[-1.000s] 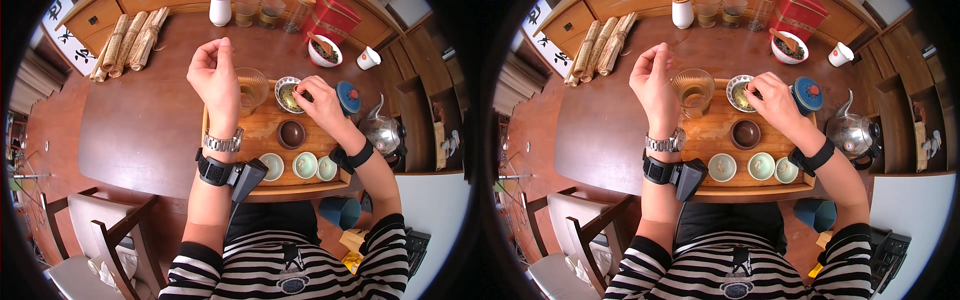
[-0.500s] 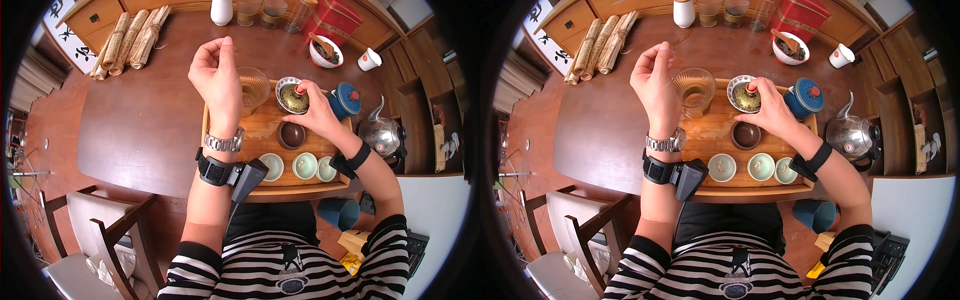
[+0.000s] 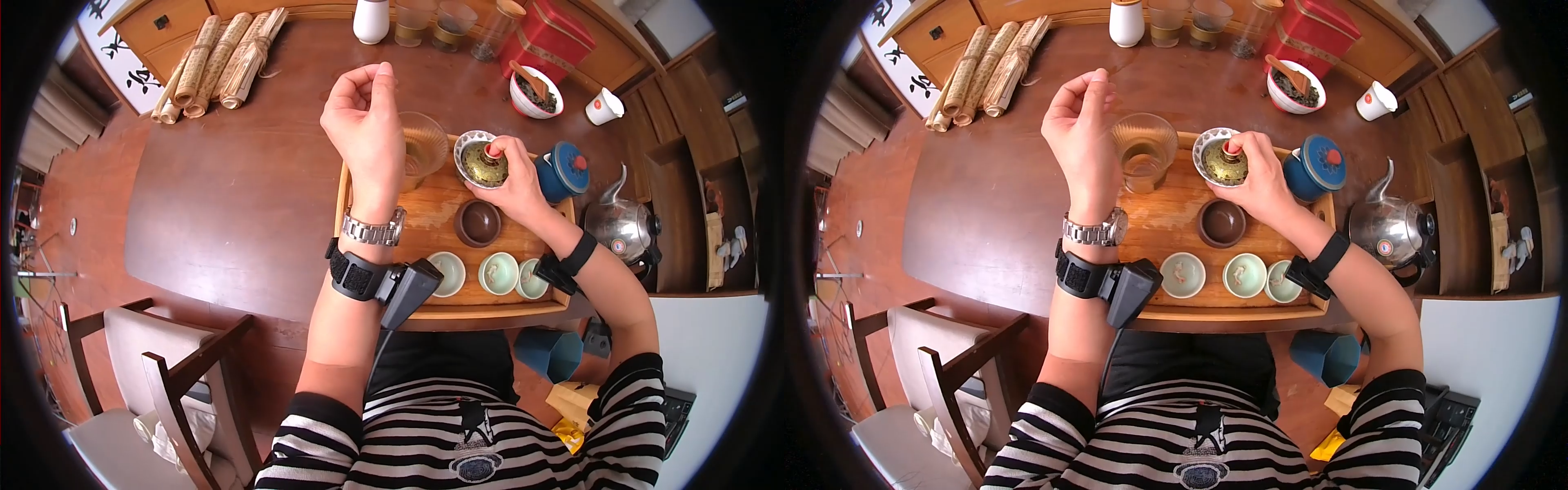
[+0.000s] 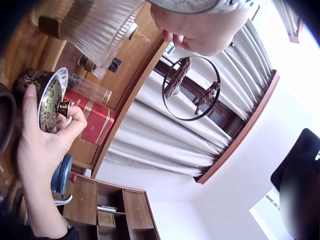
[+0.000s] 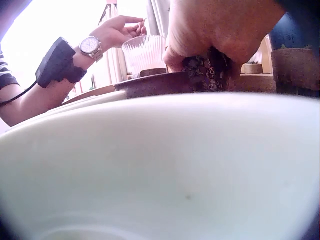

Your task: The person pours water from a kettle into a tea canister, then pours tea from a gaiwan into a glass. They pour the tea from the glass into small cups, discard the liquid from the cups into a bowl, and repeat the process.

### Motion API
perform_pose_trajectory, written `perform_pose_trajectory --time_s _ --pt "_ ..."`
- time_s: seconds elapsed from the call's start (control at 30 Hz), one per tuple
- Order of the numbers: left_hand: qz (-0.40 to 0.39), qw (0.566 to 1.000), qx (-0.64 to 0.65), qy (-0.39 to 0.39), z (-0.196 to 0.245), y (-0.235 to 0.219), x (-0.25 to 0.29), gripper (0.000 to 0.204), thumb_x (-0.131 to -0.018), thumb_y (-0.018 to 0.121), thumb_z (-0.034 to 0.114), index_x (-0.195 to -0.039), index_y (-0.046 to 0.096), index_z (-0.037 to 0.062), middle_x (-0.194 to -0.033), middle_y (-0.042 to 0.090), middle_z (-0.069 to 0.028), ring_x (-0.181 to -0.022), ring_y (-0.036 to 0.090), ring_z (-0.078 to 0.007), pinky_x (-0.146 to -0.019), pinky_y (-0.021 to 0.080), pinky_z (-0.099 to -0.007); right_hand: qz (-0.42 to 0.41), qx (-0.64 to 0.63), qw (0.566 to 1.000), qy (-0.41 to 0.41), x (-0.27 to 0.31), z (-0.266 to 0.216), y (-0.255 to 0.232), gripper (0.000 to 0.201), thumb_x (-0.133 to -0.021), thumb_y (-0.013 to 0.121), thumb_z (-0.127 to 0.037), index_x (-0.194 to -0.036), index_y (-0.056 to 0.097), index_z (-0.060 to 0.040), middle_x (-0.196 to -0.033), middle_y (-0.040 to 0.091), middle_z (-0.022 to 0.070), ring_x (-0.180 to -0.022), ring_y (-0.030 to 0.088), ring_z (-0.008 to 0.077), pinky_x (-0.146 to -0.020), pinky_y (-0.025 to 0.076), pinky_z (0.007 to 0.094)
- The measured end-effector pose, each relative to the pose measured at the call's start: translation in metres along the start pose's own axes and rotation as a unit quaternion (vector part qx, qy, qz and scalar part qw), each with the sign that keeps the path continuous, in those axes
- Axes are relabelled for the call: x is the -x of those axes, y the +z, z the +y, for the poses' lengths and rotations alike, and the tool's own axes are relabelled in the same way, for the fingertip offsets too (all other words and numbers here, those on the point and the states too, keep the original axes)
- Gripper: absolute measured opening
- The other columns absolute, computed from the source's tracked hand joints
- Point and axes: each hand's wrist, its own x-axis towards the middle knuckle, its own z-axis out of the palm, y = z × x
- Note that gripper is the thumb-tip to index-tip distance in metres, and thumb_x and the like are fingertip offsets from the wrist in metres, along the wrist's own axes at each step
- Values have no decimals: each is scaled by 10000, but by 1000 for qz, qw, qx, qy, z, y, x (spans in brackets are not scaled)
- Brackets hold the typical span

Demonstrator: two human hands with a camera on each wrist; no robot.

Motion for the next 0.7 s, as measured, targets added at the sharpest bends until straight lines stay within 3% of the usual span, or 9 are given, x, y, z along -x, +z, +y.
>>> perform_pose_trajectory --time_s 0.37,0.43,0.7 --pt "14 1000 14 5 -2 -3 -4 127 -813 609 97 -798 586 -28 -669 561 5 -593 482 -33 -544 403 -173 -11 25 999 -45 -34 -31 -44 487 -559 764 -94 -922 441 -70 -900 475 87 -834 519 238 -737 440 323" --pt "0 1000 18 -20 -2 -5 -4 140 -815 621 115 -858 598 -17 -727 582 -20 -665 523 -68 -623 428 -192 -15 37 997 -62 -42 -39 -51 484 -559 759 -89 -927 446 -64 -886 478 79 -834 510 228 -745 433 316" --pt "15 1000 20 -18 0 -6 -6 134 -815 618 108 -850 598 -20 -723 579 -15 -661 521 -67 -617 424 -191 -79 45 993 -79 -61 -60 -57 467 -561 731 -81 -940 459 -57 -898 475 86 -845 504 238 -770 429 324"
